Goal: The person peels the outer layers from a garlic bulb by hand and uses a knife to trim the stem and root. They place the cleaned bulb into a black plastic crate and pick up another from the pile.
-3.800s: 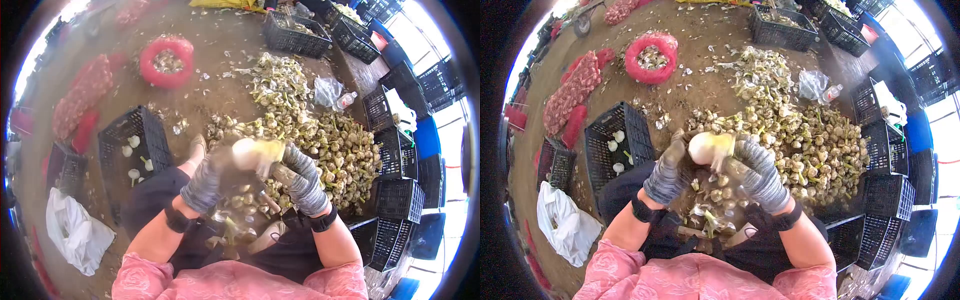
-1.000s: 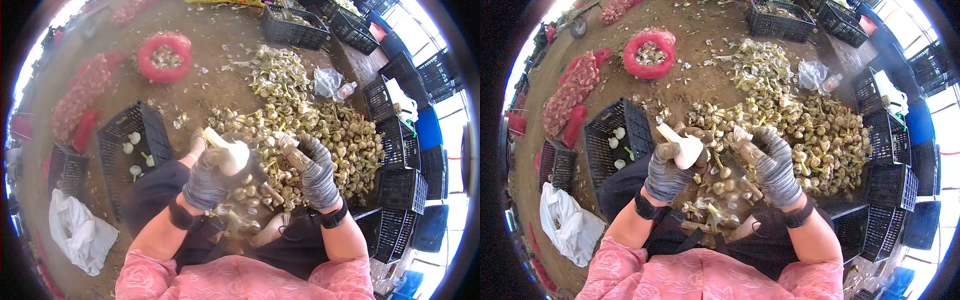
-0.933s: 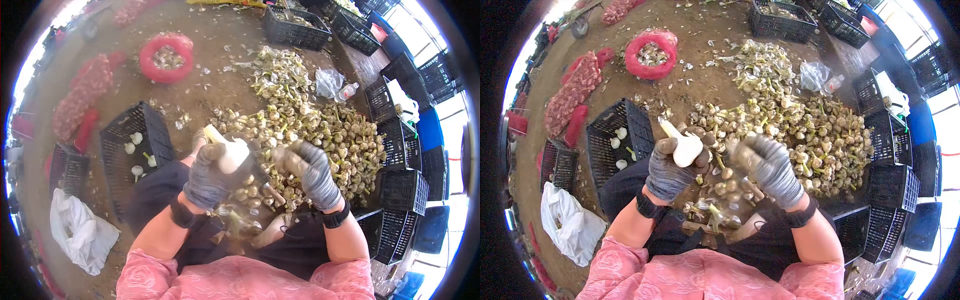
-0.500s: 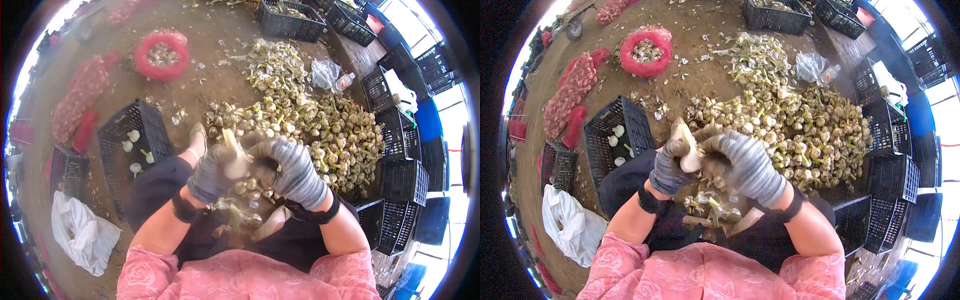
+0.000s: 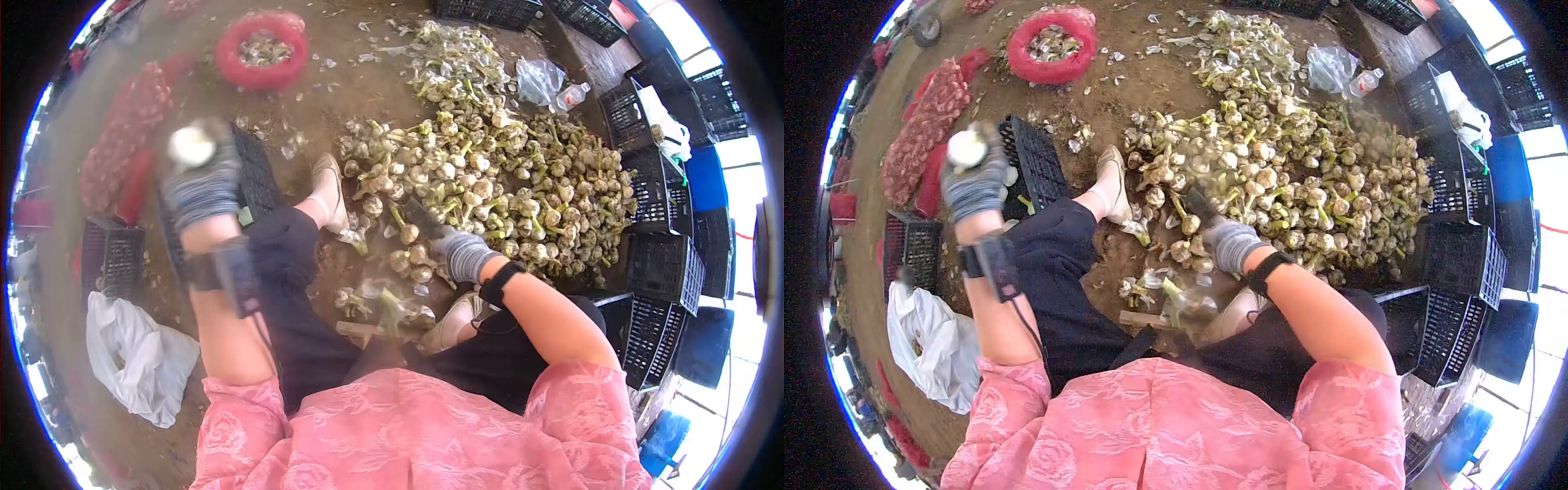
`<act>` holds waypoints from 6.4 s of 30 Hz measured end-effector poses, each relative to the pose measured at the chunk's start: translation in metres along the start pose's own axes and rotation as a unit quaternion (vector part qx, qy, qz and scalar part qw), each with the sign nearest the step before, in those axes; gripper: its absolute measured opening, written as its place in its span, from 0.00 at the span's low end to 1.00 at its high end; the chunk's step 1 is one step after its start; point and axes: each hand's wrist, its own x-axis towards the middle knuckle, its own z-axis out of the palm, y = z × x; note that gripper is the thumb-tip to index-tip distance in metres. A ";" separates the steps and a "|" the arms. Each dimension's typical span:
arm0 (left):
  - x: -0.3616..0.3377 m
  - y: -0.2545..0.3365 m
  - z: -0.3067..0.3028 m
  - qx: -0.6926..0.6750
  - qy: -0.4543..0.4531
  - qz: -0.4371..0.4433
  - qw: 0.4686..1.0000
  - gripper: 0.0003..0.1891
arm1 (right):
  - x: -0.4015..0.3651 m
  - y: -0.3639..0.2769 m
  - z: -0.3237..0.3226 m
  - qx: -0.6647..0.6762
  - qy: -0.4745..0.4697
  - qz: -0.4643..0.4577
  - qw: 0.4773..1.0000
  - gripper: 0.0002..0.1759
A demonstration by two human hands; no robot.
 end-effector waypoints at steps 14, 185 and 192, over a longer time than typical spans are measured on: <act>0.039 0.033 -0.026 0.146 -0.073 -0.010 0.987 0.20 | 0.060 0.064 0.101 0.090 0.030 0.241 0.966 0.20; 0.018 -0.081 -0.053 0.755 -0.280 0.189 0.562 0.24 | 0.036 -0.044 -0.184 -0.102 0.383 -0.139 0.907 0.10; -0.023 -0.076 -0.009 0.495 -0.238 0.049 0.834 0.21 | 0.053 0.052 -0.145 -0.054 0.382 0.006 0.922 0.12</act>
